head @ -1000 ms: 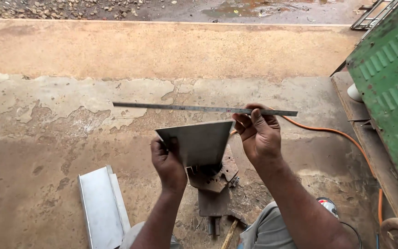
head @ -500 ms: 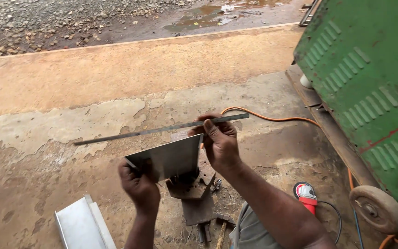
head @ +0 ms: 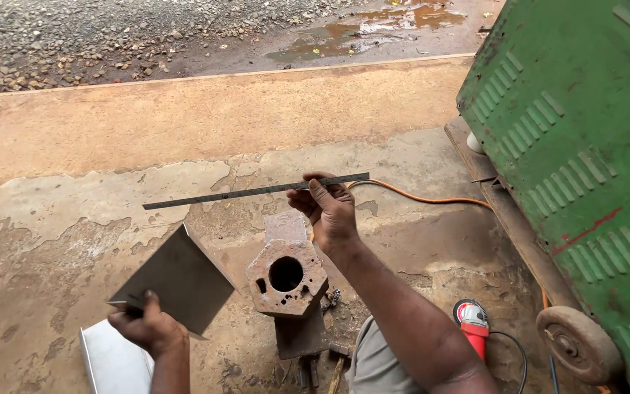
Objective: Measure and hammer metal sheets to shape them during fabrication.
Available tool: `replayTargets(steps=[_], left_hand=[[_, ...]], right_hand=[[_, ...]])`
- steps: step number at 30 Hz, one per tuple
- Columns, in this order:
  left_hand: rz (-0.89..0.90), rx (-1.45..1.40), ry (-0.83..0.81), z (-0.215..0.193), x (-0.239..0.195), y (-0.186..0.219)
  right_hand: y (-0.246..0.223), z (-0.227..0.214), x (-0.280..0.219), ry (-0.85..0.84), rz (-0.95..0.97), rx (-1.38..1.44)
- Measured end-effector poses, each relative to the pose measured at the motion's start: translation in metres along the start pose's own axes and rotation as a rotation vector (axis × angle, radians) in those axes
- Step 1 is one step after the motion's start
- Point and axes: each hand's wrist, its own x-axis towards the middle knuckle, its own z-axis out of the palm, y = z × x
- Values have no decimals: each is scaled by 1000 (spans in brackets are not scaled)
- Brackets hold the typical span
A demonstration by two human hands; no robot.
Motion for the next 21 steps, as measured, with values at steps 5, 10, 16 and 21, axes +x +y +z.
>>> replayTargets(steps=[5, 10, 16, 21], left_hand=[[-165, 159, 124, -53, -61, -86], [-368, 507, -40, -80, -87, -97], [-411, 339, -126, -82, -92, -79], [-415, 442, -95, -58, -108, -30]], right_hand=[[11, 4, 0, -35, 72, -25], [19, 1, -2, -72, 193, -96], [28, -10, 0, -86, 270, -150], [33, -19, 2, -48, 296, -229]])
